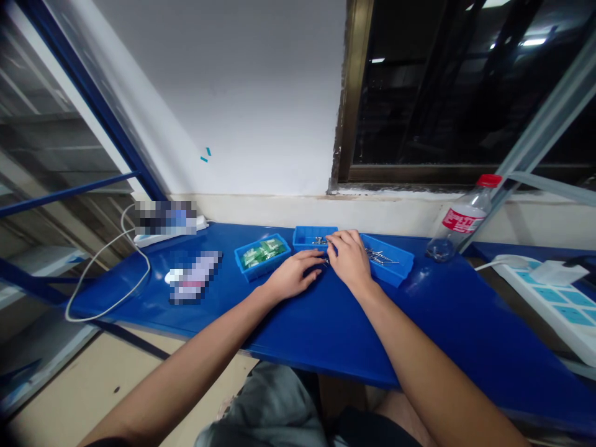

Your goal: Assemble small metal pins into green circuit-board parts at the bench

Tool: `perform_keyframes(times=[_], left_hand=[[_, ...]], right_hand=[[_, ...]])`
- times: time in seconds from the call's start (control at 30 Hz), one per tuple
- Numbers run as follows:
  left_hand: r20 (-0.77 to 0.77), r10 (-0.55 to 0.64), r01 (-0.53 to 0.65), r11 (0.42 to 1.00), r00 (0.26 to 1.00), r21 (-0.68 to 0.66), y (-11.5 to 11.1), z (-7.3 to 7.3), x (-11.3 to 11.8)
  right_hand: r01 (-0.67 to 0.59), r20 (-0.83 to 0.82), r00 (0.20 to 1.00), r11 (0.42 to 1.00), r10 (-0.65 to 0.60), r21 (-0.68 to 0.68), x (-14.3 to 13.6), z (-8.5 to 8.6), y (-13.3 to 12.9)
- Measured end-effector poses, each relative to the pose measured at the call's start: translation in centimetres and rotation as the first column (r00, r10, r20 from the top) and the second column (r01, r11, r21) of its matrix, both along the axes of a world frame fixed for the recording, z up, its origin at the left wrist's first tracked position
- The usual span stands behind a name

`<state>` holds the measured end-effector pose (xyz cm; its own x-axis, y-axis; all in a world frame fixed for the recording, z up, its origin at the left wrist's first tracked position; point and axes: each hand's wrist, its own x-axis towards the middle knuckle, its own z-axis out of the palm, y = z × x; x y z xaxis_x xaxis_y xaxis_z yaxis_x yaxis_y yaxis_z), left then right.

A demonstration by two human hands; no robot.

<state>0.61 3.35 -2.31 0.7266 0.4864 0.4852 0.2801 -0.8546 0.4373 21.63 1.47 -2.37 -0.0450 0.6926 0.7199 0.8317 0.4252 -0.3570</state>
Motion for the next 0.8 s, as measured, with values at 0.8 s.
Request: perform_keyframes(times=[0.8], left_hand=[[-0.269,0.174,-0.098,0.957,0.947,0.273,-0.1,0.8,-0.6]], right_hand=[[-0.071,-0.049,0.996,0.996,0.074,0.063,-0.9,0.3,-0.9]])
